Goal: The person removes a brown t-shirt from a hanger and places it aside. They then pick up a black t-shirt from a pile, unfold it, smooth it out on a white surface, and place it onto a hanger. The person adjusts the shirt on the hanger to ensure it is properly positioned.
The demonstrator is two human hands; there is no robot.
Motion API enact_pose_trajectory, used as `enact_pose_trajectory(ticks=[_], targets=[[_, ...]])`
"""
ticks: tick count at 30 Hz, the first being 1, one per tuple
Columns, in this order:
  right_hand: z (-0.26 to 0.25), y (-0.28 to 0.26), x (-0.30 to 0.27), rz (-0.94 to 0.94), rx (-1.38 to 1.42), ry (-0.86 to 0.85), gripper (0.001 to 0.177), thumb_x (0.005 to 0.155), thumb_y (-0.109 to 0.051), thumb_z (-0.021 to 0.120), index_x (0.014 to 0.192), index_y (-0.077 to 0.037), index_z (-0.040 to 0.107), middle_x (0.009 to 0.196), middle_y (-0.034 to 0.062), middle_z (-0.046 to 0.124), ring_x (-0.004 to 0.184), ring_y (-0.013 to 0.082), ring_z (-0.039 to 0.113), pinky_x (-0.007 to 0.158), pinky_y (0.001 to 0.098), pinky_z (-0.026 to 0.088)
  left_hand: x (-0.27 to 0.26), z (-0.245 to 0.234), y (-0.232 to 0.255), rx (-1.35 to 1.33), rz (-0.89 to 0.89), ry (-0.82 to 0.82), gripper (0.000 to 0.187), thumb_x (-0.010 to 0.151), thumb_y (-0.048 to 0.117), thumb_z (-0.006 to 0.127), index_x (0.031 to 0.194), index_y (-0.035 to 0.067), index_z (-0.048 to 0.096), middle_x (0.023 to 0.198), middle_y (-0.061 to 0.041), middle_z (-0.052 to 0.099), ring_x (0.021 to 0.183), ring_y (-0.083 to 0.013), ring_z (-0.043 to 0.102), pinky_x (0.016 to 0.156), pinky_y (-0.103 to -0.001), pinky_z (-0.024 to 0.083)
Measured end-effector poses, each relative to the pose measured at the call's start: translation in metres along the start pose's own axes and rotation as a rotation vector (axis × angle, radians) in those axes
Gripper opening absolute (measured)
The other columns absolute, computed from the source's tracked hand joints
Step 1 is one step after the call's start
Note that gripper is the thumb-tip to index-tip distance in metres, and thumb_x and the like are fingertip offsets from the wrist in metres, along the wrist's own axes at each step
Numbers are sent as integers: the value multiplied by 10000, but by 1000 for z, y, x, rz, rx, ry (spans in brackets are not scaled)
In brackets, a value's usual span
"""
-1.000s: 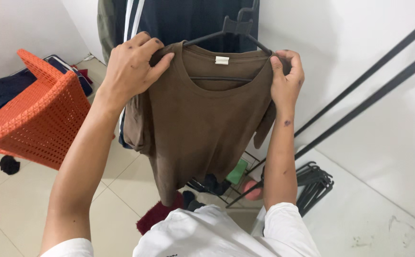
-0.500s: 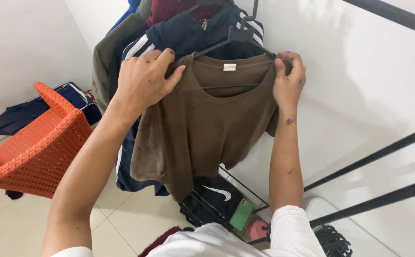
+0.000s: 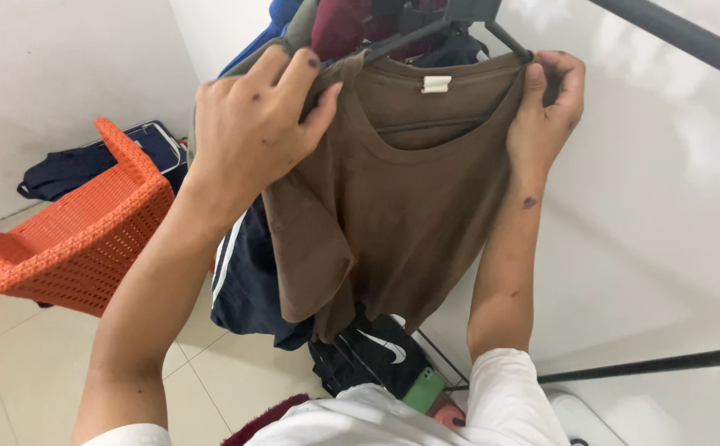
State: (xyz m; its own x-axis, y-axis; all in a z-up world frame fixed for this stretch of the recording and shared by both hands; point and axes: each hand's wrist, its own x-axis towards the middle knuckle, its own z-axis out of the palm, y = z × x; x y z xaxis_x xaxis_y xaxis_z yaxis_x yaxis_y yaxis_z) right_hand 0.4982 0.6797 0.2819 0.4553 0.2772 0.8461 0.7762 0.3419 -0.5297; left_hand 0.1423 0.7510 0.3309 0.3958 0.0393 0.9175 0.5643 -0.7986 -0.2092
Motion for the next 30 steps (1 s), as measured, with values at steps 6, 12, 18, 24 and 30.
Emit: enact_pose_trajectory(ticks=[6, 12, 18, 24, 30], targets=[[32, 4, -16, -89, 21, -57, 212, 1084, -180, 720, 1229, -58, 625, 1227, 91, 635, 1208, 244, 614, 1081, 395, 490, -36, -15, 22, -85, -149, -92, 267, 1057, 263, 781, 1053, 34, 644, 859, -46, 684, 563, -193, 640, 494, -312, 490], [42, -2, -45, 86, -102, 6, 454, 1014, -198, 781, 1379, -86, 536, 1198, 112, 545, 1131, 224, 579, 955, 362, 503, -66, -32, 33, -479, -407, -272, 394, 940, 174, 758, 1140, -108, 569, 720, -164, 629, 586, -350, 657, 529, -394, 514], [31, 32, -107, 182, 5, -185, 648, 1083, -188, 748, 1563, -68, 330, 1295, 102, 586, 1271, 234, 593, 1107, 396, 509, -134, -65, 19, -488, -605, -378, 223, 873, 30, 705, 1048, -63, 603, 765, -188, 625, 639, -313, 657, 605, -385, 517], [8, 82, -191, 229, -253, -266, 807, 964, -149, 810, 1560, -38, 276, 1445, 198, 441, 1345, 331, 484, 1145, 464, 404, -227, -103, -20, -141, -670, -289, 98, 1062, -89, 629, 988, -27, 616, 888, -155, 686, 744, -245, 684, 702, -337, 540], [-13, 144, -277, 466, -342, -143, 729, 1009, -163, 754, 1560, -40, 293, 1462, 215, 432, 1359, 335, 477, 1184, 451, 393, -308, -121, 20, -514, -1098, -562, 68, 948, -32, 598, 995, 16, 612, 958, -83, 695, 837, -163, 694, 695, -332, 552]])
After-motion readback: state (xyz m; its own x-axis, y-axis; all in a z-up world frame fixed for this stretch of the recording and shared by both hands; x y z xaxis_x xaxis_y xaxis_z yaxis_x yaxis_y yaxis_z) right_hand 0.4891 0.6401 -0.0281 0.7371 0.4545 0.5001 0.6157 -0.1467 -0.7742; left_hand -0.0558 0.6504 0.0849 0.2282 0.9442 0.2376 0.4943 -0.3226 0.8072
